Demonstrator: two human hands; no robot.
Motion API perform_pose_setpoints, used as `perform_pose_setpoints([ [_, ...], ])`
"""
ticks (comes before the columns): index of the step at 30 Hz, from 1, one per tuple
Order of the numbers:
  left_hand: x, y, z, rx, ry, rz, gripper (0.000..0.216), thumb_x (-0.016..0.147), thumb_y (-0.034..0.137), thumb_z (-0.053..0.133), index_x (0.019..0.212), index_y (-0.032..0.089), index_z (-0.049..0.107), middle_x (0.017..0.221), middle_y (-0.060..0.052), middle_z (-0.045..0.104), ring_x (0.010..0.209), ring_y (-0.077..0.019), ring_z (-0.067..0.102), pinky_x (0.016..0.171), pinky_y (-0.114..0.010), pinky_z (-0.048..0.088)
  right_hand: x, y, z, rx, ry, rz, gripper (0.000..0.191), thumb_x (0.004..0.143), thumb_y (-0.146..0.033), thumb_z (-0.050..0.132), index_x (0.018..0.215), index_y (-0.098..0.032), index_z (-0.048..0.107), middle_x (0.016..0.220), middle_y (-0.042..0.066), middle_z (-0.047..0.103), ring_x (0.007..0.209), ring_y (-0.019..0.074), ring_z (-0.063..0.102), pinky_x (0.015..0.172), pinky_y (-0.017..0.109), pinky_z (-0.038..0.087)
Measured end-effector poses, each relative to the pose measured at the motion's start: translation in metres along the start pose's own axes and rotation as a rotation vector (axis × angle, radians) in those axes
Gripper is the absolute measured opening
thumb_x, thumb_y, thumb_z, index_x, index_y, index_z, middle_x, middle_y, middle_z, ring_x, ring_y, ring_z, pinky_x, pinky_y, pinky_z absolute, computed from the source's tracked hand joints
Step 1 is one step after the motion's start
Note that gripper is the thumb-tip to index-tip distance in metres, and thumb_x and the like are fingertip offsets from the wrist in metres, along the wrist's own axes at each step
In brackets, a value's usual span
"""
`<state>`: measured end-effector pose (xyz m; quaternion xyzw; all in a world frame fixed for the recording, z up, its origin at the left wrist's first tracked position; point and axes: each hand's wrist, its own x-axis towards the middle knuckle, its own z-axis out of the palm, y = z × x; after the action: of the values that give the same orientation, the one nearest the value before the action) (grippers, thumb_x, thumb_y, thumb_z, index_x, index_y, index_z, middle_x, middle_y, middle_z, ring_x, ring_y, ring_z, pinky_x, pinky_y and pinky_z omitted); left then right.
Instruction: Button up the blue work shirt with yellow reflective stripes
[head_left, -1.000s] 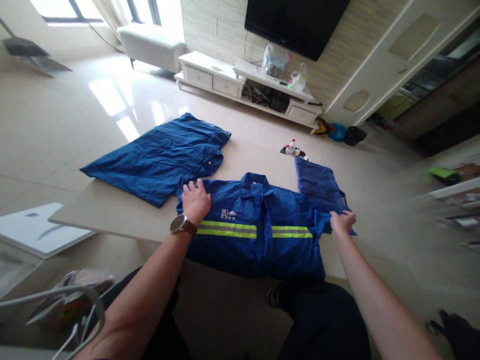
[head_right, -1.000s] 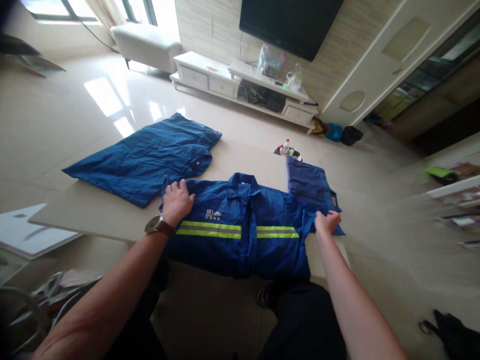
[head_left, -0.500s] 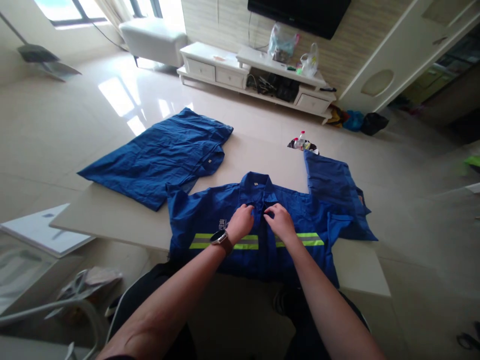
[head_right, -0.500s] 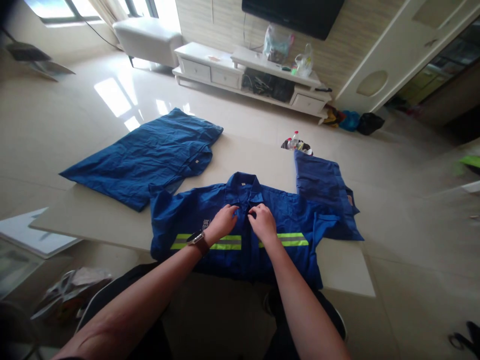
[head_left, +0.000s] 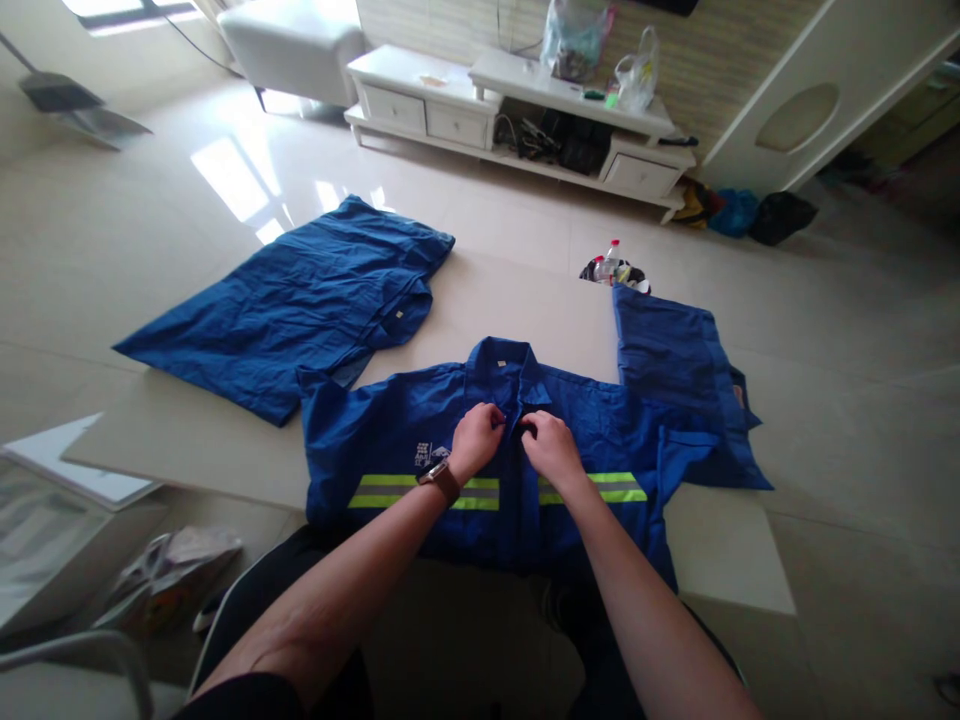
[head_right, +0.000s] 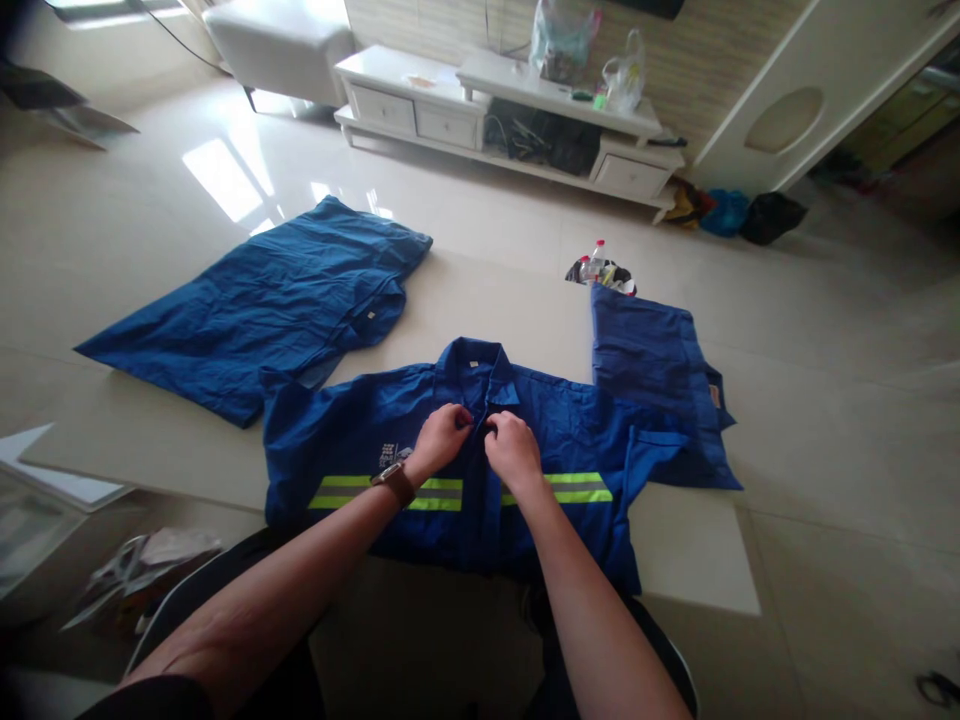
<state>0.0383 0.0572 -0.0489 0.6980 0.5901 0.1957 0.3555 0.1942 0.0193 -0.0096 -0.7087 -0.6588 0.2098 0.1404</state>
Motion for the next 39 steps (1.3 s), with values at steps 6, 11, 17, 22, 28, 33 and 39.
perform_pose_setpoints([
  [6,-0.001,0.0,0.004,0.035,0.028,0.007,0.013,0.09,0.021,0.066,0.103,0.022,0.066,0.097,-0.003,0.072,0.089,-0.0185,0.067,0.074,-0.027,0.046,-0.003,-0.001,-0.003,0.111,0.067,-0.048,0.022,0.091,-0.016,0.056,0.095,-0.02,0.077,0.097,0.006,0.076,0.091,0.0194,0.07,0.086,0.028,0.049],
  [11,-0.004,0.004,0.001,0.086,0.024,0.038,0.011,0.091,0.016,0.062,0.097,0.022,0.068,0.101,-0.004,0.071,0.09,-0.0186,0.066,0.075,-0.028,0.046,-0.004,-0.007,-0.004,0.13,0.106,-0.068,0.02,0.092,-0.02,0.058,0.09,-0.021,0.078,0.095,0.006,0.077,0.088,0.0208,0.071,0.083,0.029,0.05],
  [17,-0.008,0.014,-0.011,-0.028,0.027,0.09,0.016,0.088,0.011,0.061,0.093,0.023,0.071,0.095,-0.003,0.072,0.085,-0.0171,0.066,0.078,-0.027,0.049,-0.003,-0.009,-0.004,0.166,0.143,-0.091,0.019,0.09,-0.021,0.059,0.092,-0.023,0.078,0.096,0.006,0.079,0.087,0.0217,0.072,0.083,0.031,0.052],
  [22,-0.009,0.018,-0.02,-0.198,0.037,0.091,0.017,0.082,0.006,0.064,0.086,0.021,0.074,0.083,-0.001,0.075,0.076,-0.0153,0.067,0.072,-0.025,0.05,-0.005,-0.012,-0.004,0.202,0.141,-0.11,0.017,0.089,-0.023,0.061,0.09,-0.022,0.078,0.094,0.006,0.079,0.082,0.021,0.071,0.079,0.03,0.051],
  [28,-0.012,0.021,-0.027,-0.356,-0.004,0.051,0.019,0.079,0.003,0.061,0.082,0.017,0.074,0.08,-0.003,0.076,0.074,-0.014,0.068,0.071,-0.023,0.05,-0.005,-0.016,-0.007,0.188,0.152,-0.125,0.015,0.088,-0.023,0.06,0.087,-0.021,0.075,0.089,0.005,0.077,0.075,0.0195,0.068,0.073,0.029,0.047],
  [33,-0.009,0.015,-0.018,-0.594,-0.07,-0.051,0.009,0.08,0.02,0.07,0.084,0.014,0.076,0.077,-0.004,0.075,0.071,-0.0143,0.067,0.064,-0.021,0.048,-0.005,-0.016,-0.007,0.151,0.164,-0.144,0.014,0.089,-0.021,0.058,0.086,-0.021,0.072,0.089,0.006,0.075,0.077,0.0198,0.066,0.073,0.029,0.046],
  [39,-0.005,0.011,-0.009,-0.782,-0.027,-0.128,0.006,0.077,0.018,0.071,0.08,0.013,0.074,0.072,-0.003,0.072,0.065,-0.0117,0.062,0.061,-0.021,0.046,-0.007,-0.018,-0.007,0.159,0.174,-0.178,0.015,0.092,-0.023,0.057,0.084,-0.022,0.069,0.087,0.004,0.071,0.08,0.0196,0.064,0.075,0.029,0.046],
])
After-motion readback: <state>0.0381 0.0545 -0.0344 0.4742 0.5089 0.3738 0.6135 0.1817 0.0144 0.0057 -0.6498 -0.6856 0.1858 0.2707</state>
